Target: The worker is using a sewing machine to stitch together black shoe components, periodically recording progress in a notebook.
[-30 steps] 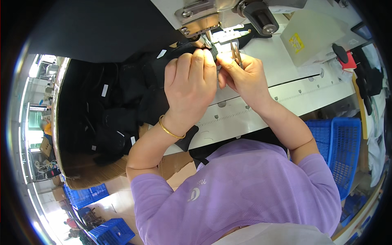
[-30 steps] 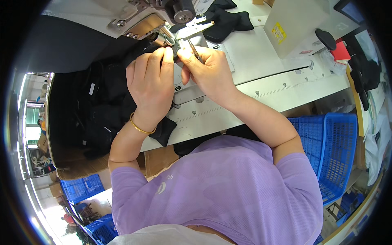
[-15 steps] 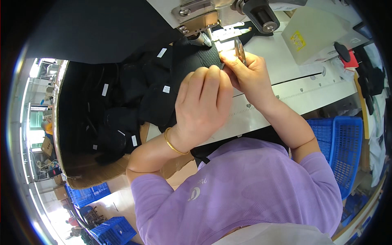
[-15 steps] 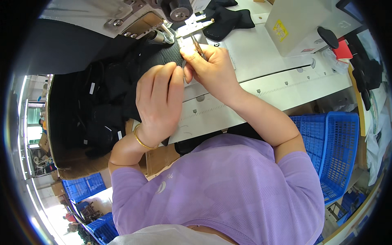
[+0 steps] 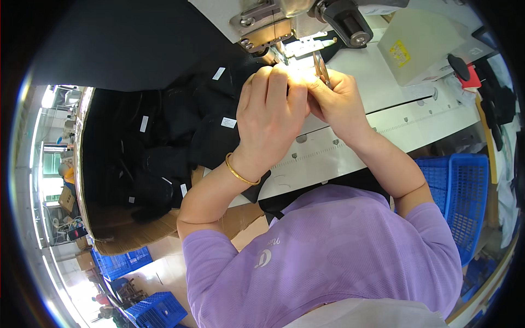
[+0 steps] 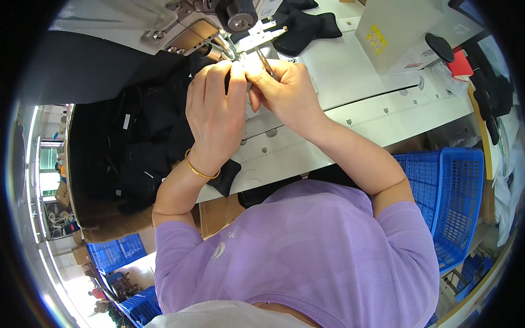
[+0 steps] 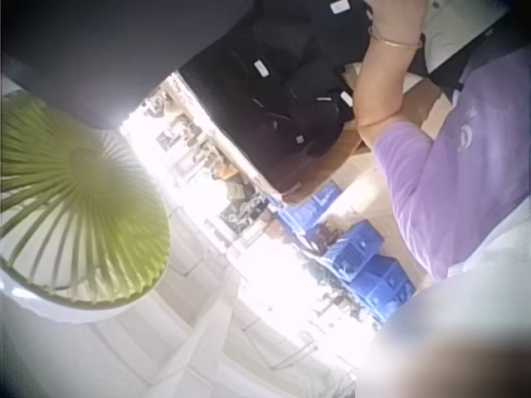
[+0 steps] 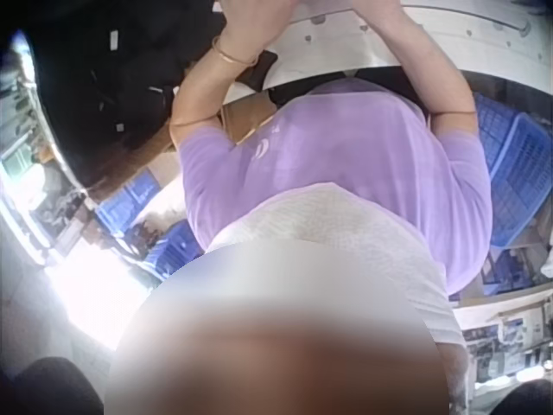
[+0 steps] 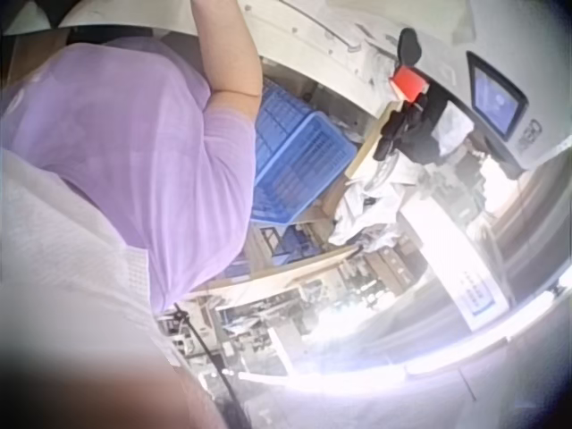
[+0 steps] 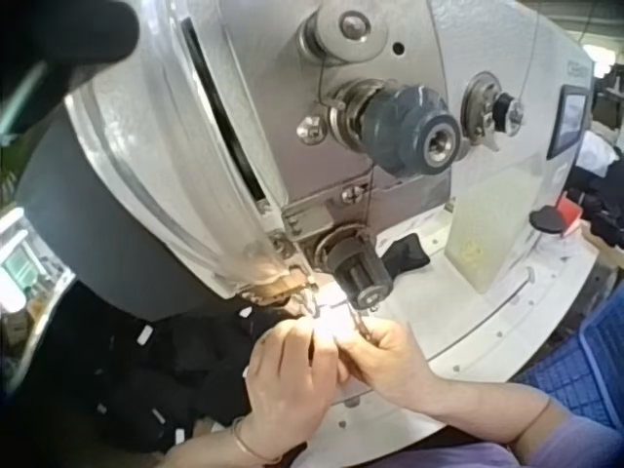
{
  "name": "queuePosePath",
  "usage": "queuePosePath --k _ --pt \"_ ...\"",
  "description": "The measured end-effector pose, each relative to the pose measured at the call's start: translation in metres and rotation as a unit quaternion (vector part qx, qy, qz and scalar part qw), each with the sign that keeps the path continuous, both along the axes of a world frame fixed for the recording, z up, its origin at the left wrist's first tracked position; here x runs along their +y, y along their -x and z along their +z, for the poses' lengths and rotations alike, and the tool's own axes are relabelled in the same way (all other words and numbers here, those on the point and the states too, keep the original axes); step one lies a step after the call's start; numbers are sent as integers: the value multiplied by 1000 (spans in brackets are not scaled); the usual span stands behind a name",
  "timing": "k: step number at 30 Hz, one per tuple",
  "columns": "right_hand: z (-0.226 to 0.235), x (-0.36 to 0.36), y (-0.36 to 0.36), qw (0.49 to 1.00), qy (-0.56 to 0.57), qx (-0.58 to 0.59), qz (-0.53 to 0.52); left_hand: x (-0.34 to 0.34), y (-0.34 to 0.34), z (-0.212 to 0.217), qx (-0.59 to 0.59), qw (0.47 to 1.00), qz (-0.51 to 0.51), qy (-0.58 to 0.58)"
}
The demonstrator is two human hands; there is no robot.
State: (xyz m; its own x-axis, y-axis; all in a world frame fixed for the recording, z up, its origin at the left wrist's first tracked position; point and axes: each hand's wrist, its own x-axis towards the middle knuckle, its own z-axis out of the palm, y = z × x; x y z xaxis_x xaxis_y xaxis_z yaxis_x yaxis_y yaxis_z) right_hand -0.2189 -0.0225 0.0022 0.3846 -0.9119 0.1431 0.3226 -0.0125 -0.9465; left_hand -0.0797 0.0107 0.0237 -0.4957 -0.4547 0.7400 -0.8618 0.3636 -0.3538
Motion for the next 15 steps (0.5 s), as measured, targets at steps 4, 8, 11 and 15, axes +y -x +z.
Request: queuePosePath --k 4,8,11,15 --pt "1 0 0 1000 -8 10 -4 -1 -2 -1 3 1000 -5 1" --pt "-2 -2 1 1000 -2 12 12 0 -4 -1 14 1000 -10 -5" --pt "1 -2 5 999 -3 24 30 0 -14 -8 18 999 -11 32" --pt "-16 -1 8 998 38 27 43 -2 -20 -10 11 998 35 58"
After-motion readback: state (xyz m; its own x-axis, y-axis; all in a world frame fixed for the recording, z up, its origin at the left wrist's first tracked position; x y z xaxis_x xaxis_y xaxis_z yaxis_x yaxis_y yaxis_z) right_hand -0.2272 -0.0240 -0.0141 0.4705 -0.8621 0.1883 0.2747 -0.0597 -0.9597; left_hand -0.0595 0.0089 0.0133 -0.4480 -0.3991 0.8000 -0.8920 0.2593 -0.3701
